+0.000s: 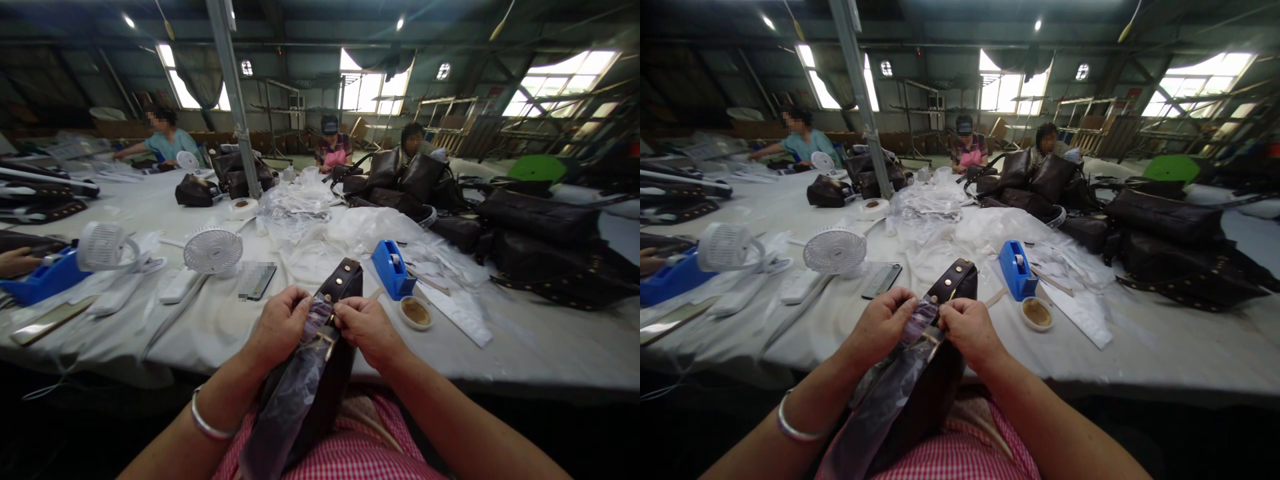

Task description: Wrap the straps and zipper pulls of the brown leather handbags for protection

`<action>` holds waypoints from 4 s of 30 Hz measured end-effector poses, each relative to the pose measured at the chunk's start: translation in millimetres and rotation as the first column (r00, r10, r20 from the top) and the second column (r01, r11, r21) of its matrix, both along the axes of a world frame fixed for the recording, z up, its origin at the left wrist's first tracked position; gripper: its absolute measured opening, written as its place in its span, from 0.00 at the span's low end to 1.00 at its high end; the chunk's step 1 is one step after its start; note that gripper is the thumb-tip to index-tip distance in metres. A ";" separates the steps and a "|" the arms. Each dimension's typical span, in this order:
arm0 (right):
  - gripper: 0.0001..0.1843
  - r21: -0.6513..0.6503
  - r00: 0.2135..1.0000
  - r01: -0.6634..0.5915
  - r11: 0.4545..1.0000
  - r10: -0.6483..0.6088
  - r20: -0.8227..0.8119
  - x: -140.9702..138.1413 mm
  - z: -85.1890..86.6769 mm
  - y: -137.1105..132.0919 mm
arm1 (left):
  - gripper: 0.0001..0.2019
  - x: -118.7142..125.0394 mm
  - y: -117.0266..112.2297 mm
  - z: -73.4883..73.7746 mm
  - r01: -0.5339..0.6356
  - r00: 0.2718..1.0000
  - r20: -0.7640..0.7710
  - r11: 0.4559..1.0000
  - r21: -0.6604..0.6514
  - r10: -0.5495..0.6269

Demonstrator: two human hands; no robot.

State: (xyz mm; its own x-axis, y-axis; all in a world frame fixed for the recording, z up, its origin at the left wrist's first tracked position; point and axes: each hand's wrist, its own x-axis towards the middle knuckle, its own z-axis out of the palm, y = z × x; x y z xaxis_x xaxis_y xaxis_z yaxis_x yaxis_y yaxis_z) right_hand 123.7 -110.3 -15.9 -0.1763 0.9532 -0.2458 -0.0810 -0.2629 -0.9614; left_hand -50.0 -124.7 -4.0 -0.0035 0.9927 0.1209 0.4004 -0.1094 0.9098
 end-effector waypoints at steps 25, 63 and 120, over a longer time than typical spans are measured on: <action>0.14 0.014 0.995 -0.015 1.000 0.016 -0.094 -5.3 11.2 -3.3 | 0.15 -3.0 14.8 -8.5 0.082 0.902 0.432 0.970 -0.229 0.026; 0.23 0.626 0.541 -0.728 0.279 -0.327 0.775 29.0 26.1 28.6 | 0.07 8.1 -9.7 -13.6 0.234 0.902 -0.431 0.848 0.476 -0.007; 0.05 0.787 0.795 -0.447 0.426 -0.215 0.568 13.0 36.8 19.6 | 0.06 7.5 -20.1 -3.7 0.161 0.703 -0.664 0.852 0.499 0.256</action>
